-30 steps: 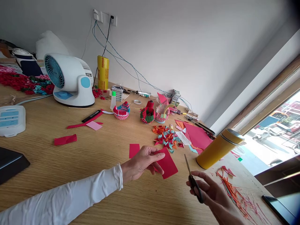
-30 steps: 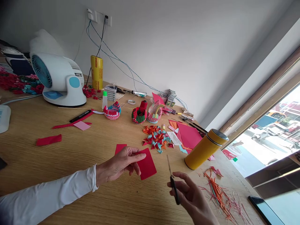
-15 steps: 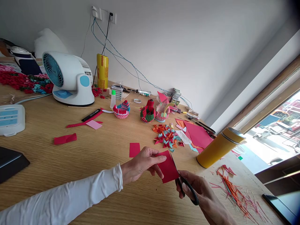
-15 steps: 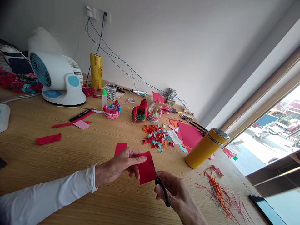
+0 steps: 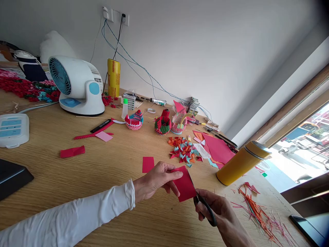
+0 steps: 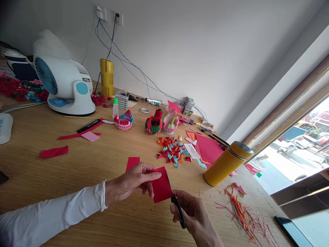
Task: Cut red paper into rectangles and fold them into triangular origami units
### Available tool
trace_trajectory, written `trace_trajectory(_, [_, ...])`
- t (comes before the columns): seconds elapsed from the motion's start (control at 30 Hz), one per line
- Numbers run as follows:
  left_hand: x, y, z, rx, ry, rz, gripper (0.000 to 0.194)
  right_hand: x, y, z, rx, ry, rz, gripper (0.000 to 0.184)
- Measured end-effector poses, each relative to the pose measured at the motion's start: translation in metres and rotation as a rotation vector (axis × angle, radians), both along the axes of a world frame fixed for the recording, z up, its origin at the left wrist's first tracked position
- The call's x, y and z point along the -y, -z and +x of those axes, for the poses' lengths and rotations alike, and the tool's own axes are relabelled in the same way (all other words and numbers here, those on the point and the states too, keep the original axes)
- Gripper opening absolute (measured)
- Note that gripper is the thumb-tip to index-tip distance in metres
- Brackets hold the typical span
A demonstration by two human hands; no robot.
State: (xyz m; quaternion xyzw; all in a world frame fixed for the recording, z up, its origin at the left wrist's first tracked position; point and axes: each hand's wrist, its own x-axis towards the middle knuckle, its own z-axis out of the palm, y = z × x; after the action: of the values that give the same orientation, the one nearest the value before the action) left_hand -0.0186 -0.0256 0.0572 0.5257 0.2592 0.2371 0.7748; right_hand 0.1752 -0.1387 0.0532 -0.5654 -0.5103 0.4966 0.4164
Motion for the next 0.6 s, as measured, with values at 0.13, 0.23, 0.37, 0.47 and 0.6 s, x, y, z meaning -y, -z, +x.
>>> trace_trajectory(0.13, [-0.0004,0.0023,-0.0003,0.008,0.012,0.005,0.032,0.0012,0.0045,0.0007,0.003,0.018,-0.003,0.042])
trace_trajectory(0.23, [-0.0010,0.0027,-0.0005,-0.004,0.015,0.011,0.031,0.0033,0.0058,-0.0009,-0.010,0.057,-0.036,0.045])
trace_trajectory(0.37, [-0.0016,0.0035,-0.0002,-0.008,0.045,0.027,0.029,0.0035,0.0030,-0.0054,-0.010,0.034,-0.024,0.047])
trace_trajectory(0.47, [-0.0012,0.0051,-0.0001,0.010,0.089,0.060,0.029,0.0023,-0.0003,-0.0076,0.005,-0.012,-0.019,0.049])
trace_trajectory(0.6, [-0.0001,0.0062,-0.0005,-0.002,0.097,0.062,0.028,0.0036,0.0000,-0.0082,0.008,-0.012,-0.018,0.049])
